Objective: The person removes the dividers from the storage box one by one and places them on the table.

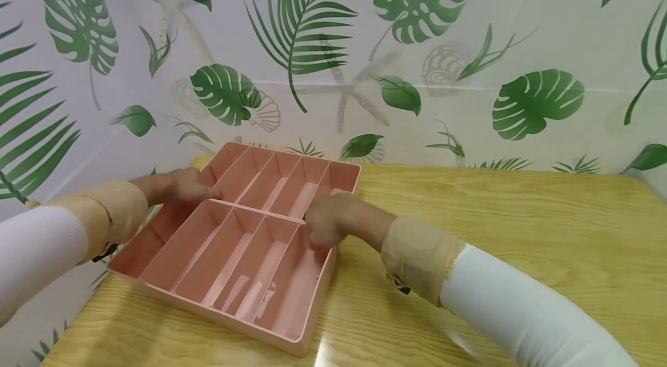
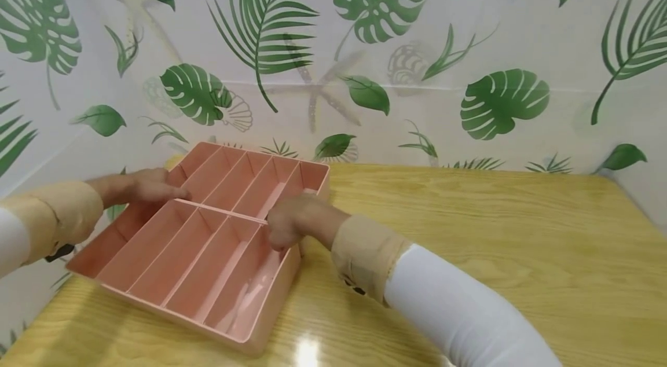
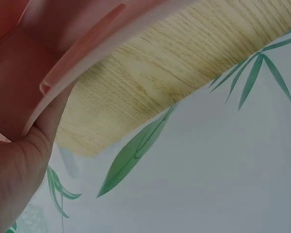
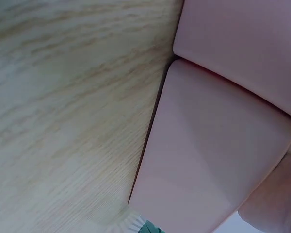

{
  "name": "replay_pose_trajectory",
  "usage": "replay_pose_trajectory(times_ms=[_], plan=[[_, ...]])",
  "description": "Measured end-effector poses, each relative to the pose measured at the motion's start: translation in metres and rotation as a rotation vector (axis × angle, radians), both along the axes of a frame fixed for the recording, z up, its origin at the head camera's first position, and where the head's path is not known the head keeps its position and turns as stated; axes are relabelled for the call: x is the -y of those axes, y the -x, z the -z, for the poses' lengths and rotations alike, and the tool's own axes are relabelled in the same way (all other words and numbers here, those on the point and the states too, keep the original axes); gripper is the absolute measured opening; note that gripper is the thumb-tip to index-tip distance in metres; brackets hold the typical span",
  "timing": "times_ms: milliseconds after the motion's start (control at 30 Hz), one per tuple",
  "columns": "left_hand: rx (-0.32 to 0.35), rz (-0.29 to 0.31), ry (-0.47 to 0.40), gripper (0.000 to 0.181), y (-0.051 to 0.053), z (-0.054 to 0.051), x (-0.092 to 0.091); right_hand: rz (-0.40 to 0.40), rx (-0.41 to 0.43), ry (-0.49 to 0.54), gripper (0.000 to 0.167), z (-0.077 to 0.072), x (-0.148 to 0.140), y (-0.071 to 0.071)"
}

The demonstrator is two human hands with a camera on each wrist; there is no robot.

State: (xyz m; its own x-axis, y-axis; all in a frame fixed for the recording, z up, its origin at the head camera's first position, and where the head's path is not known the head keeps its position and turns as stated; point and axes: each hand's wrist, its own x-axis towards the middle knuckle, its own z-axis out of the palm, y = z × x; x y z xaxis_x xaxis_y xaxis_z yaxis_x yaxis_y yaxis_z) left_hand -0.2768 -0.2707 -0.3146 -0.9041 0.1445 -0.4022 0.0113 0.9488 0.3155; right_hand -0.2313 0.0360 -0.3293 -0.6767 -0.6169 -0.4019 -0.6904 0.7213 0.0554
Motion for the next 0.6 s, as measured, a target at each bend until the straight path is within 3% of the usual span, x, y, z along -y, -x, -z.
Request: replay_pose_trajectory(times_ms=[200,367,600], plan=[[0.034,-0.001,-0.036,0.055,-0.013,0.000,-0.009,0.004,0.006,-0.027,0.026,0.000,-0.013,-0.005],[-0.004,0.049,0.022,0.046,-0.019,-0.003,-0.024,-0.003,-0.029,-0.009,0.028,0.000,-0.033,-0.007],[-0.003,0.063,0.060,0.047,-0.028,-0.007,-0.049,-0.037,-0.027,0.060,0.020,0.002,-0.062,-0.011]])
